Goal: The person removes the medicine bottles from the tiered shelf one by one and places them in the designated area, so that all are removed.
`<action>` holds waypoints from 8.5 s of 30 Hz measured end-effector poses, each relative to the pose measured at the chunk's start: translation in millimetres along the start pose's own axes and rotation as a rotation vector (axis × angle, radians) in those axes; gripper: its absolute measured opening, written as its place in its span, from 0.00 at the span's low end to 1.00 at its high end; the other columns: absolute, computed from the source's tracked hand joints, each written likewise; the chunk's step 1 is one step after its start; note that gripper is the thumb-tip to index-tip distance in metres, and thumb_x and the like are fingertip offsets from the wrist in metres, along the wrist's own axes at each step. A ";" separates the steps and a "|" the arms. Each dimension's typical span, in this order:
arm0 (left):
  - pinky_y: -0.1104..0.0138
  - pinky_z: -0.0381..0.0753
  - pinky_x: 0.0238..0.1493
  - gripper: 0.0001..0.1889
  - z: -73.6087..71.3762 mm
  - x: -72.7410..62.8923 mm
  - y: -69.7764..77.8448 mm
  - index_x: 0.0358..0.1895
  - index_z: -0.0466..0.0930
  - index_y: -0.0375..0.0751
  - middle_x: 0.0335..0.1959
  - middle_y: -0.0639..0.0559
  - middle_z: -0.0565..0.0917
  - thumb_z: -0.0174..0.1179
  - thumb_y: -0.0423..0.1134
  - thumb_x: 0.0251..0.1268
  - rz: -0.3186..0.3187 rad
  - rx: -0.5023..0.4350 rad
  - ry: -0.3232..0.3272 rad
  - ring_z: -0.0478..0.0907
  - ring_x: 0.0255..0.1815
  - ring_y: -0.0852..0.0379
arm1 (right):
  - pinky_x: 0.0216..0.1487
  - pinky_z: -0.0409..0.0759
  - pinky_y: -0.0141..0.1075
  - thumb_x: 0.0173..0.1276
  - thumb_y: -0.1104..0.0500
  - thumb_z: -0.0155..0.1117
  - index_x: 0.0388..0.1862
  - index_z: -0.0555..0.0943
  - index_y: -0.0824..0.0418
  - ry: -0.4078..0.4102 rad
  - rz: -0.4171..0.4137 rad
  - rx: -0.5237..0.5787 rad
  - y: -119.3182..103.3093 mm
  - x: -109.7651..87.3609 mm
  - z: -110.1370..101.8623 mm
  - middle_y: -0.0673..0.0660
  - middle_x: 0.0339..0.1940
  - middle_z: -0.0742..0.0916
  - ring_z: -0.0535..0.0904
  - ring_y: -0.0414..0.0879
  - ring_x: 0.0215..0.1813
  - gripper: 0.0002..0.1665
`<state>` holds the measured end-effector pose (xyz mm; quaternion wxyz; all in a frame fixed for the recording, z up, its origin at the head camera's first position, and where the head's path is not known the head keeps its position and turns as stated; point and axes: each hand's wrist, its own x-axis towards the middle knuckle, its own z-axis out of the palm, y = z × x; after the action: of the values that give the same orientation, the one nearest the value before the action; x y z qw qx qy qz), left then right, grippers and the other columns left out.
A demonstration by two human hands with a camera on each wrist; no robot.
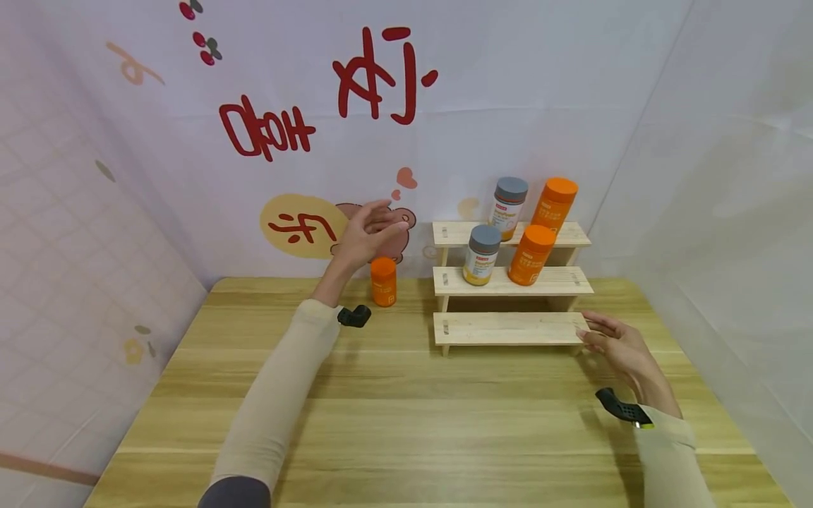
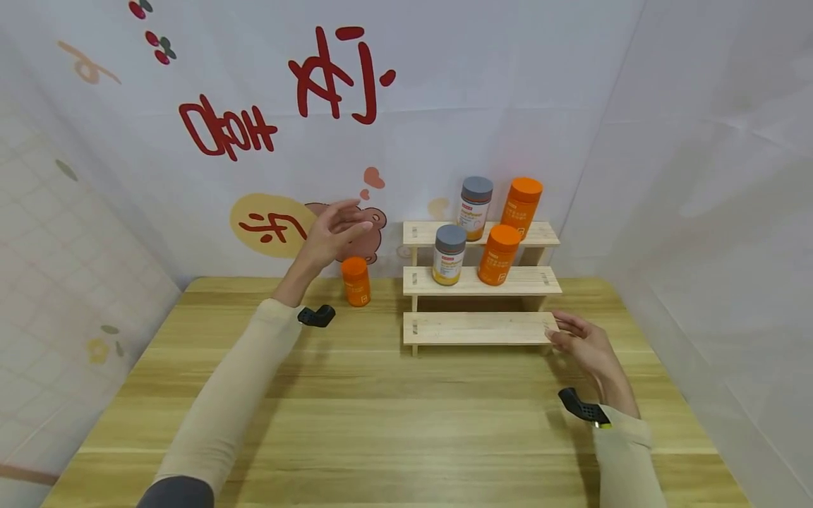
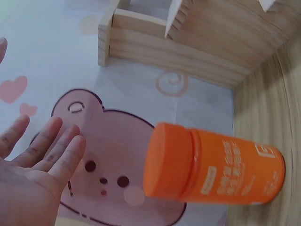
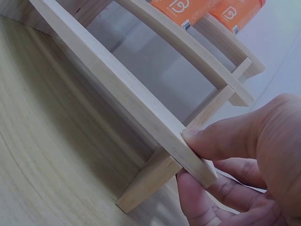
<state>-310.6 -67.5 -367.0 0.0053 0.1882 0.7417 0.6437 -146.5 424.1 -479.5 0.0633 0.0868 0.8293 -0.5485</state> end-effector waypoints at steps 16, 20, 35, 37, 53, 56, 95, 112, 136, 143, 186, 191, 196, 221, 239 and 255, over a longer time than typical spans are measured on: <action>0.54 0.76 0.71 0.36 39.8 15.4 29.5 0.77 0.66 0.51 0.70 0.42 0.75 0.67 0.51 0.68 0.048 0.038 -0.099 0.74 0.70 0.49 | 0.53 0.86 0.31 0.75 0.46 0.64 0.83 0.57 0.64 -0.002 -0.010 -0.014 0.1 -0.9 -0.1 0.48 0.63 0.75 0.81 0.24 0.49 0.47; 0.55 0.77 0.69 0.38 51.8 22.7 36.2 0.77 0.66 0.53 0.69 0.44 0.76 0.68 0.55 0.66 0.048 0.082 -0.119 0.75 0.69 0.51 | 0.53 0.86 0.32 0.76 0.47 0.64 0.83 0.56 0.65 -0.006 -0.009 -0.003 0.5 -0.2 -0.2 0.57 0.69 0.73 0.81 0.25 0.49 0.47; 0.58 0.81 0.61 0.38 93.8 53.6 53.9 0.76 0.68 0.60 0.66 0.54 0.78 0.67 0.62 0.63 -0.041 0.128 -0.180 0.75 0.67 0.54 | 0.53 0.86 0.33 0.76 0.46 0.64 0.83 0.56 0.63 -0.003 0.013 -0.005 1.5 0.7 -0.5 0.62 0.74 0.69 0.81 0.24 0.49 0.47; 0.58 0.81 0.62 0.37 99.4 58.4 56.5 0.75 0.68 0.60 0.66 0.54 0.78 0.67 0.62 0.64 -0.053 0.133 -0.180 0.75 0.67 0.54 | 0.53 0.86 0.32 0.76 0.47 0.65 0.83 0.56 0.64 -0.003 0.008 -0.005 1.0 0.9 -0.2 0.62 0.72 0.70 0.81 0.24 0.49 0.47; 0.58 0.79 0.66 0.37 142.3 81.5 61.4 0.76 0.66 0.53 0.67 0.47 0.75 0.67 0.57 0.67 -0.069 0.121 -0.231 0.74 0.66 0.52 | 0.53 0.86 0.32 0.74 0.47 0.66 0.83 0.58 0.64 -0.002 0.002 0.035 -1.5 -2.6 -0.9 0.50 0.64 0.76 0.82 0.26 0.49 0.47; 0.58 0.80 0.63 0.37 148.4 84.4 59.4 0.77 0.66 0.51 0.67 0.46 0.75 0.67 0.54 0.68 -0.086 0.097 -0.239 0.74 0.64 0.53 | 0.53 0.86 0.32 0.73 0.49 0.68 0.82 0.59 0.64 0.002 0.002 0.057 -1.2 -2.6 0.1 0.40 0.57 0.76 0.82 0.27 0.49 0.47; 0.63 0.80 0.54 0.34 126.2 72.6 50.9 0.71 0.74 0.55 0.55 0.50 0.82 0.72 0.54 0.62 -0.075 0.096 -0.062 0.77 0.55 0.54 | 0.52 0.86 0.33 0.73 0.48 0.68 0.82 0.58 0.65 0.010 0.004 0.045 -2.0 -1.3 0.6 0.42 0.58 0.76 0.82 0.28 0.48 0.48; 0.58 0.81 0.57 0.32 78.7 49.3 46.9 0.70 0.75 0.57 0.57 0.48 0.82 0.72 0.54 0.63 -0.060 0.026 -0.011 0.78 0.57 0.53 | 0.51 0.86 0.32 0.73 0.48 0.69 0.81 0.61 0.62 0.021 0.006 0.062 -2.3 -3.2 2.7 0.40 0.56 0.76 0.82 0.28 0.48 0.46; 0.49 0.76 0.69 0.25 22.7 6.1 34.5 0.67 0.78 0.56 0.61 0.47 0.82 0.70 0.48 0.67 -0.032 -0.026 0.020 0.78 0.62 0.49 | 0.53 0.86 0.31 0.73 0.49 0.68 0.82 0.58 0.63 -0.001 0.007 0.073 -0.4 -3.5 2.6 0.40 0.58 0.76 0.82 0.28 0.50 0.47; 0.48 0.78 0.67 0.27 3.9 -5.1 27.0 0.68 0.77 0.55 0.63 0.45 0.82 0.70 0.47 0.67 -0.059 -0.016 0.038 0.78 0.62 0.47 | 0.52 0.85 0.31 0.74 0.49 0.68 0.83 0.57 0.62 -0.004 0.017 0.086 -0.7 -2.0 3.0 0.40 0.58 0.76 0.82 0.28 0.50 0.48; 0.58 0.77 0.68 0.36 -69.9 -72.9 -67.1 0.79 0.64 0.51 0.72 0.40 0.73 0.66 0.46 0.71 -0.224 0.012 0.119 0.72 0.67 0.50 | 0.54 0.85 0.31 0.75 0.49 0.66 0.83 0.57 0.64 -0.011 0.005 0.081 1.3 -2.2 0.2 0.39 0.58 0.77 0.82 0.28 0.51 0.47; 0.49 0.69 0.76 0.37 -68.3 -74.4 -80.2 0.79 0.63 0.50 0.74 0.38 0.71 0.68 0.46 0.70 -0.248 0.025 0.119 0.68 0.74 0.42 | 0.54 0.85 0.31 0.75 0.49 0.65 0.83 0.57 0.63 -0.006 0.011 0.077 2.6 -1.8 1.5 0.42 0.61 0.76 0.82 0.28 0.51 0.46; 0.48 0.59 0.82 0.38 -66.9 -75.4 -89.9 0.80 0.62 0.47 0.77 0.37 0.68 0.67 0.42 0.70 -0.301 0.022 0.113 0.62 0.79 0.39 | 0.55 0.85 0.33 0.76 0.48 0.64 0.83 0.56 0.62 -0.016 0.021 0.061 3.5 -0.7 2.6 0.52 0.68 0.73 0.82 0.28 0.52 0.46; 0.46 0.61 0.80 0.37 -62.7 -73.8 -115.8 0.78 0.64 0.47 0.75 0.39 0.70 0.68 0.46 0.69 -0.296 0.089 0.115 0.65 0.77 0.40 | 0.54 0.85 0.33 0.75 0.48 0.66 0.82 0.58 0.63 0.002 0.008 0.081 -0.8 -1.8 1.7 0.41 0.59 0.77 0.82 0.29 0.51 0.46; 0.45 0.63 0.79 0.37 -68.9 -75.2 -114.1 0.80 0.61 0.47 0.76 0.36 0.67 0.65 0.45 0.72 -0.307 0.063 0.081 0.64 0.77 0.38 | 0.53 0.85 0.32 0.74 0.48 0.67 0.83 0.57 0.63 -0.007 0.009 0.100 0.2 -0.1 3.0 0.42 0.60 0.76 0.82 0.29 0.51 0.48; 0.45 0.54 0.83 0.37 -79.2 -78.4 -80.8 0.83 0.54 0.49 0.78 0.38 0.65 0.58 0.50 0.77 -0.146 -0.013 0.085 0.59 0.81 0.44 | 0.54 0.84 0.31 0.75 0.47 0.65 0.84 0.56 0.61 -0.012 0.025 0.075 2.5 -0.5 1.2 0.62 0.76 0.67 0.81 0.26 0.52 0.47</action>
<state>-279.6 -173.5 -449.1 0.0218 0.1061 0.7488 0.6539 -145.5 423.9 -482.0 0.0716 0.0963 0.8066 -0.5788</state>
